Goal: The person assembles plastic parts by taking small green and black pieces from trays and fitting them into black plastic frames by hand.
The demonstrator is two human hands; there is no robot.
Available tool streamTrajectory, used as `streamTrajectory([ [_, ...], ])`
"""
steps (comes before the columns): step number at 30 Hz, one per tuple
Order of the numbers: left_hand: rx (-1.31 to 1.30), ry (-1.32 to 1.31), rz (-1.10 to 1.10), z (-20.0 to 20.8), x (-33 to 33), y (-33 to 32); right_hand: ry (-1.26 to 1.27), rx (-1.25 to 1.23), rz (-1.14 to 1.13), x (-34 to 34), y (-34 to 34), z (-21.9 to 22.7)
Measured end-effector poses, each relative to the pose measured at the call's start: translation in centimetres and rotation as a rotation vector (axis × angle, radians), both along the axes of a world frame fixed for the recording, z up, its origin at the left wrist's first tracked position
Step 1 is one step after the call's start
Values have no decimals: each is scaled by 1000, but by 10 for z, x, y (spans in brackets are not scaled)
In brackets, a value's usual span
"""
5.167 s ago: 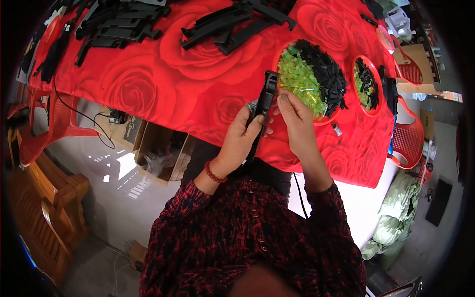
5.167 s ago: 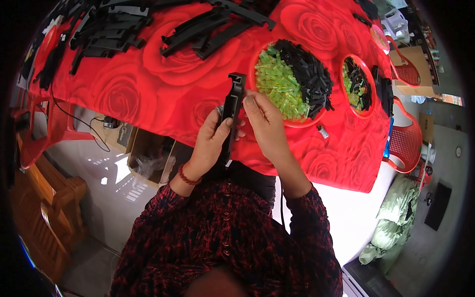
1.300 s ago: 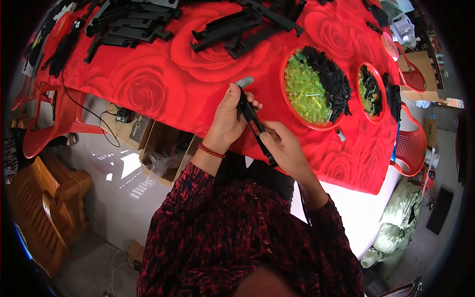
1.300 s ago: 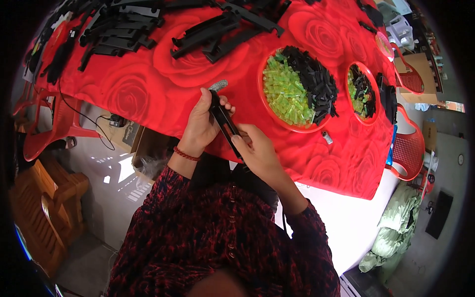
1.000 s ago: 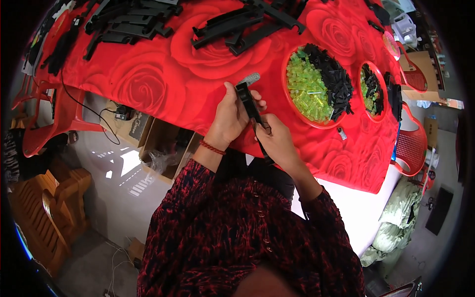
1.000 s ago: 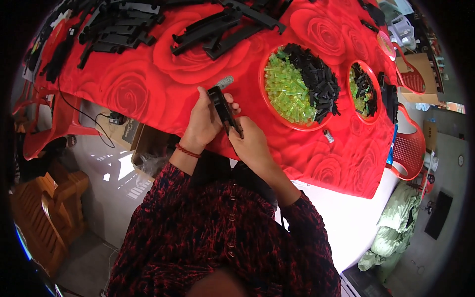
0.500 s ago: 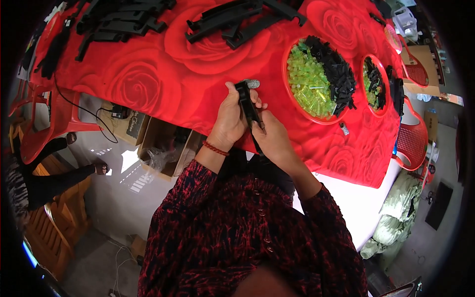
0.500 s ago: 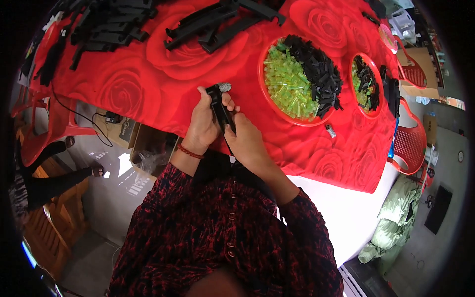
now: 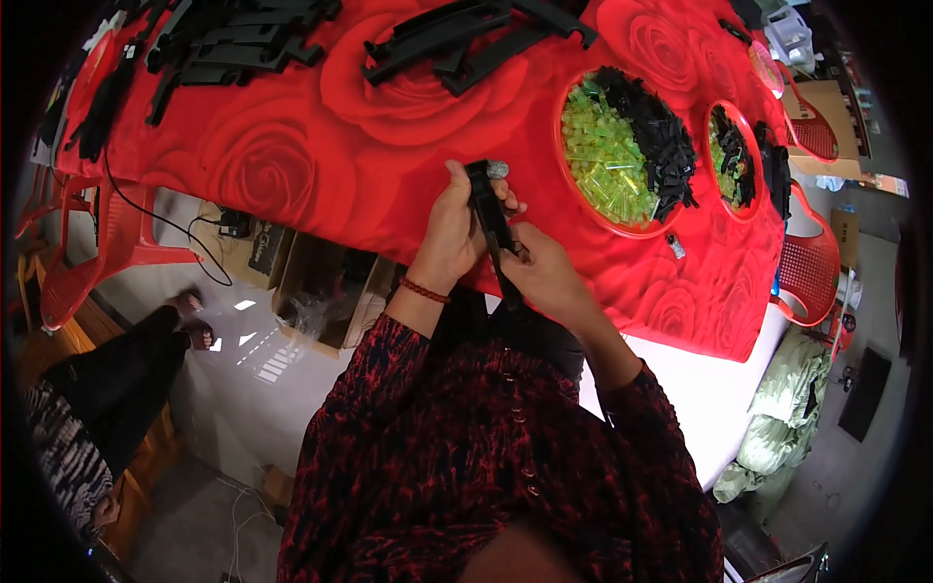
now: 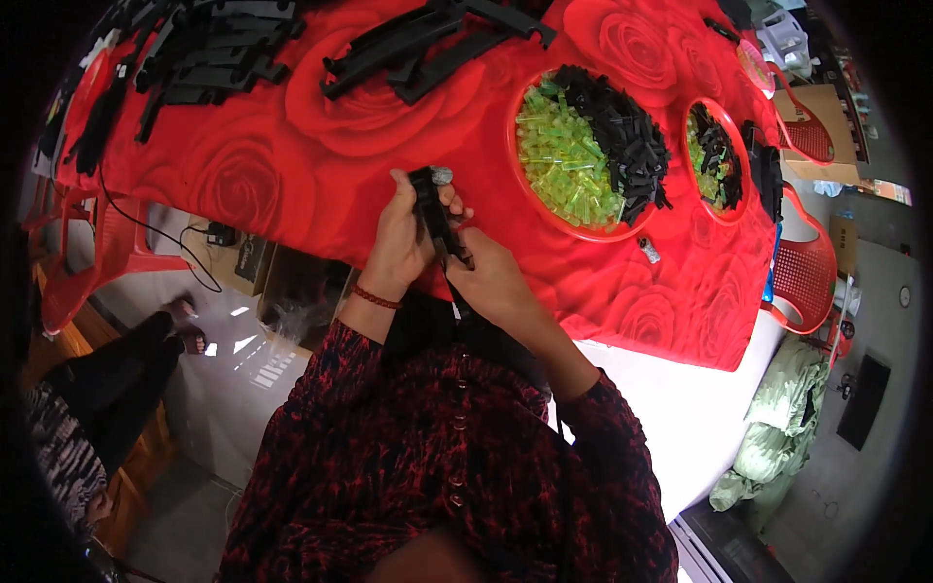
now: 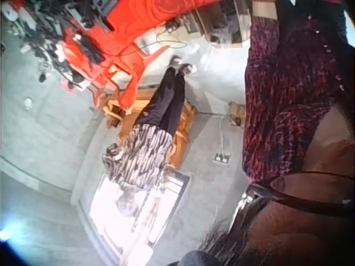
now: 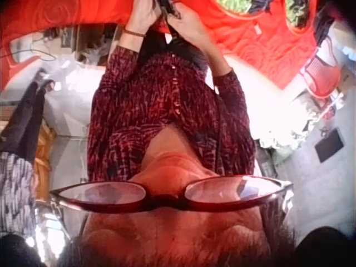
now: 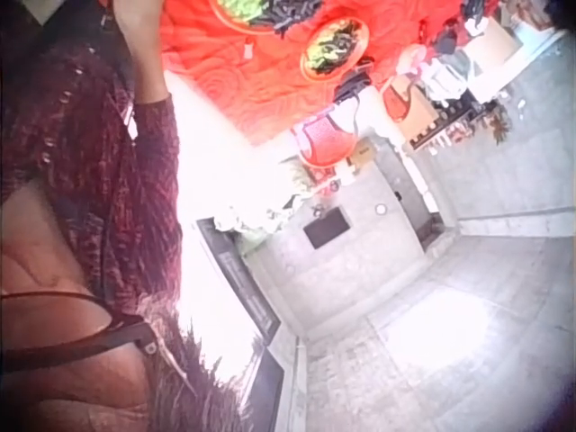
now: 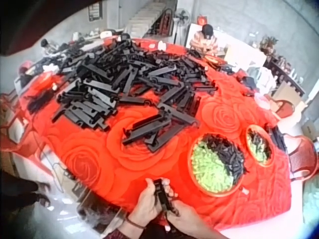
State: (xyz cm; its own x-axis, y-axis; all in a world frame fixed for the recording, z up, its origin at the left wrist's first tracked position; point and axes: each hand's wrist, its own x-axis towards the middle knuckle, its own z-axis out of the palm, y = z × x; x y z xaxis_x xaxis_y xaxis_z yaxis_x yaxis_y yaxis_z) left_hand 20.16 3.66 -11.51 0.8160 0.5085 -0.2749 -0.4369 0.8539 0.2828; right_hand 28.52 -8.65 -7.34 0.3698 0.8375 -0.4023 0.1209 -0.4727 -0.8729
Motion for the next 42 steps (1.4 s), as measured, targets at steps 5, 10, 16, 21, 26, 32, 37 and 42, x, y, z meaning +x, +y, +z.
streamTrajectory([
  [5, 46, 61, -1, 2, -1, -2, -80, -106, -33, -8, 6, 11],
  [10, 47, 61, 12, 5, -1, -3, -152, -144, -52, -15, 9, 15],
  [16, 58, 29, 18, -1, 0, -3, -336, -111, -7, -21, 12, 11],
  [21, 62, 20, 6, -4, 0, -2, -405, -145, 39, -25, 19, 20],
  [26, 60, 39, 4, -2, 0, -2, -500, -122, 15, -27, 20, 10],
  [32, 22, 24, -7, 2, -2, -1, -104, -38, -48, -7, 2, -10],
  [37, 51, 93, -20, 8, -2, 2, 107, -70, 146, -4, -18, 27],
  [42, 44, 38, -45, 7, -2, 3, 117, 49, 113, -11, -26, 21],
])
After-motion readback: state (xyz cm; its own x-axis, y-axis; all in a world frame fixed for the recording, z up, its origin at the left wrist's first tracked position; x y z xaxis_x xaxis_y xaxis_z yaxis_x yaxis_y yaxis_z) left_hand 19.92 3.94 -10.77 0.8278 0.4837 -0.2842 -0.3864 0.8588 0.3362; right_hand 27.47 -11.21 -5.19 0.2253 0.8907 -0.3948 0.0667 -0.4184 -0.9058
